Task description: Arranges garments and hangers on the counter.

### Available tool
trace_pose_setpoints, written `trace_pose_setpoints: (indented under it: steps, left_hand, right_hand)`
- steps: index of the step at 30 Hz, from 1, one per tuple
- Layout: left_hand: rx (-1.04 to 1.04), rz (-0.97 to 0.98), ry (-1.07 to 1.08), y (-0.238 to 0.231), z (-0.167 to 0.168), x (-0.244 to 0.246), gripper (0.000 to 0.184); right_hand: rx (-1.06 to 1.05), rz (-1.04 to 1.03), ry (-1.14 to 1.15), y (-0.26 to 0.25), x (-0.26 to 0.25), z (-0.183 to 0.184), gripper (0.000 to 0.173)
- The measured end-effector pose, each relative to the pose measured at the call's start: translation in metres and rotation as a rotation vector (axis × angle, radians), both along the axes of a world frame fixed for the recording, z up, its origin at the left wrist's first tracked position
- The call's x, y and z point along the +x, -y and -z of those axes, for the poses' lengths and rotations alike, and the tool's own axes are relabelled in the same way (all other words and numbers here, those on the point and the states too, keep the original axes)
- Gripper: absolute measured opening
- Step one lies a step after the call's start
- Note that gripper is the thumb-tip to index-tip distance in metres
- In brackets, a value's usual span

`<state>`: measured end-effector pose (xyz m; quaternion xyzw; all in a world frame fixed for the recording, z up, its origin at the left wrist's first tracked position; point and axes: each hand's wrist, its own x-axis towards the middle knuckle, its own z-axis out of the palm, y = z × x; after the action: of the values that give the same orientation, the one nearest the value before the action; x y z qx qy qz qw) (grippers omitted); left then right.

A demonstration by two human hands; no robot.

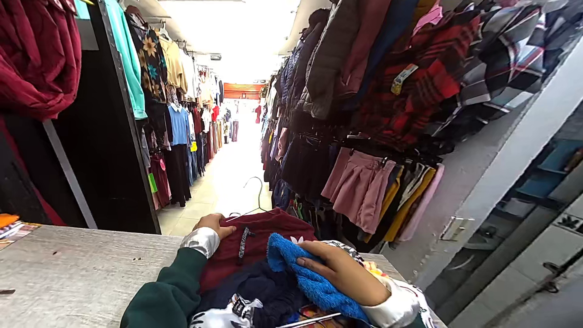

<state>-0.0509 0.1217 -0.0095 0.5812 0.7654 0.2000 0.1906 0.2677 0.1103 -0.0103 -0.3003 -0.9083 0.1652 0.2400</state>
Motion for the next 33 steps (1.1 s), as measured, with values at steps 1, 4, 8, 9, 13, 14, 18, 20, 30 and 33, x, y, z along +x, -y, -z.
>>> trace_pose_setpoints:
  steps: [1,4,8,9,13,14,18,20,30,33]
  left_hand:
    - [-0.008,0.049,-0.02,0.005,-0.003,0.003,0.054]
    - [0.044,0.187,-0.034,0.02,-0.006,0.014,0.037]
    - [0.167,0.236,-0.082,0.049,-0.022,0.026,0.03]
    - [0.294,0.253,-0.118,0.056,-0.02,0.026,0.029]
    - [0.957,0.362,-0.375,0.077,0.002,0.032,0.022]
    - [0.772,0.359,-0.323,0.102,-0.02,0.052,0.021]
    - [0.749,0.383,-0.318,0.129,-0.024,0.087,0.022]
    - [0.762,0.409,-0.327,0.131,-0.02,0.09,0.024]
    - [1.059,0.444,-0.452,0.121,0.007,0.101,0.021]
    - [1.033,0.423,-0.427,0.123,0.006,0.102,0.021]
  right_hand:
    - [0.007,0.006,0.001,0.0,0.0,0.0,0.036]
    - [0.098,0.08,-0.088,-0.004,0.005,0.004,0.034]
    - [0.268,0.377,-0.474,0.008,0.022,-0.016,0.034]
    - [0.302,0.433,-0.581,0.016,0.027,-0.025,0.034]
    - [0.533,0.461,-0.895,0.038,0.043,-0.052,0.031]
    - [0.612,0.442,-0.918,0.041,0.042,-0.056,0.031]
    - [0.675,0.195,-0.614,0.044,0.035,-0.042,0.037]
    - [0.578,0.006,-0.456,0.037,0.025,-0.035,0.042]
    - [0.164,0.023,-0.846,0.014,0.024,-0.013,0.022]
    - [0.056,0.157,-0.837,0.017,0.015,-0.009,0.04]
